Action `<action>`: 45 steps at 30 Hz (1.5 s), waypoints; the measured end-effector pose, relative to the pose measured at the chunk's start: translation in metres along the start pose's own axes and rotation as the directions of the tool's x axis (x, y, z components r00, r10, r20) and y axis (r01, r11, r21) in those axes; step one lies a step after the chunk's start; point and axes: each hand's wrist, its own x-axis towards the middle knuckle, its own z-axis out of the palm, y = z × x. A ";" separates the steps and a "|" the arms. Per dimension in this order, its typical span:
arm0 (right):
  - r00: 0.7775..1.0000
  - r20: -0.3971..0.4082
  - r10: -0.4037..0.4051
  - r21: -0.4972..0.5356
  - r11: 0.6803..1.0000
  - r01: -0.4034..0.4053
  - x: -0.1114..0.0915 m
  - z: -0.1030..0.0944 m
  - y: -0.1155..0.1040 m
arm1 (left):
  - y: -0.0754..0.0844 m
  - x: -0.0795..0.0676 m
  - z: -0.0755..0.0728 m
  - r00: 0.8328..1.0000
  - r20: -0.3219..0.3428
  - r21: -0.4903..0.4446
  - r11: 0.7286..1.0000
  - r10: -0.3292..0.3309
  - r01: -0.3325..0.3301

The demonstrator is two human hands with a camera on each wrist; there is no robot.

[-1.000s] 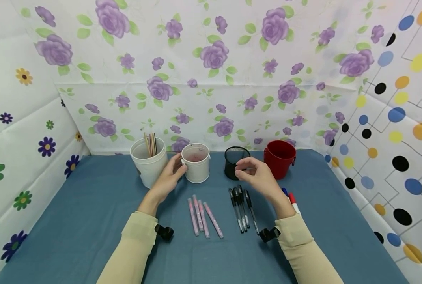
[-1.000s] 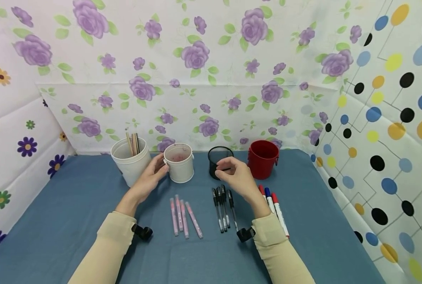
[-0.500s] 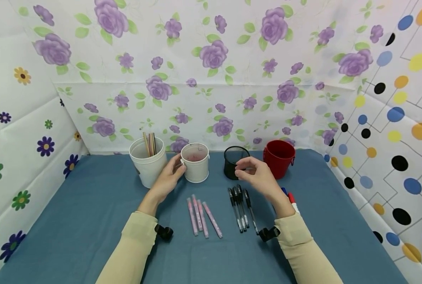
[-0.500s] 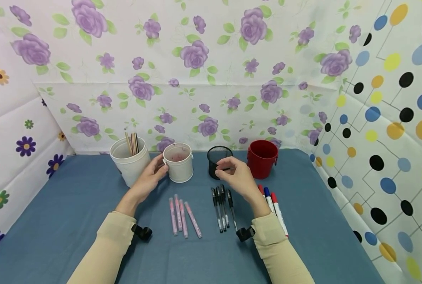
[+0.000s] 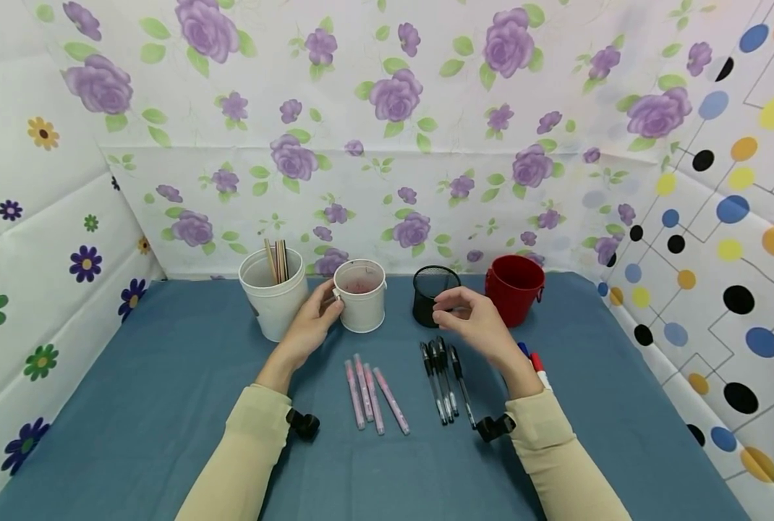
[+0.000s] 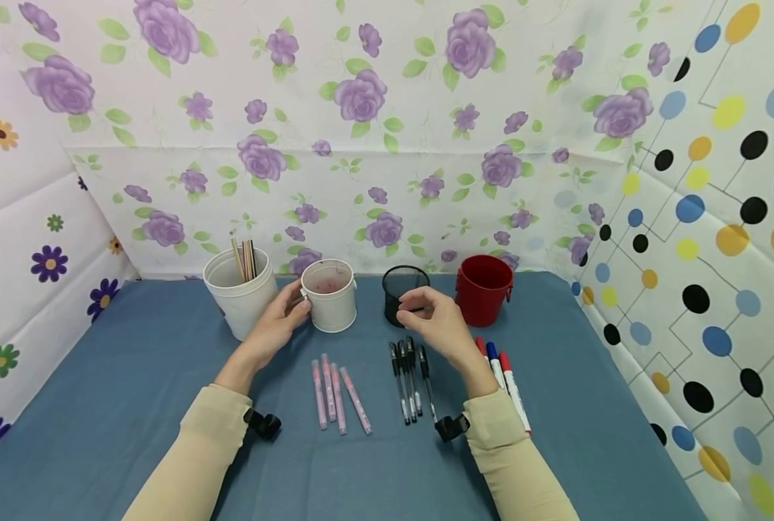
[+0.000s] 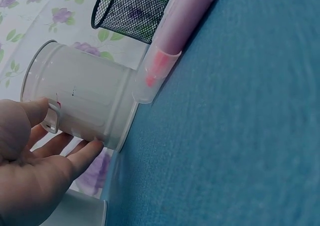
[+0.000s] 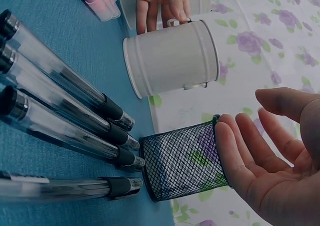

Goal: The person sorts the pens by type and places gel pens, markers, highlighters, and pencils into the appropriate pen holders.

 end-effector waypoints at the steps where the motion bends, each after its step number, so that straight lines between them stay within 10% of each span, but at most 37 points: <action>1: 1.000 0.001 0.000 -0.001 1.000 0.000 0.000 0.000 0.000 | 0.000 0.000 0.000 1.000 -0.004 0.000 1.000 -0.002 0.002; 32: 0.995 0.095 -0.009 -0.172 0.985 0.025 -0.007 0.015 -0.008 | 0.004 -0.001 0.006 0.998 -0.063 0.047 0.999 -0.024 0.027; 45: 0.942 0.323 -0.091 -0.402 0.888 0.223 -0.023 0.085 -0.026 | 0.002 -0.001 0.004 0.997 -0.069 0.057 0.998 -0.021 0.025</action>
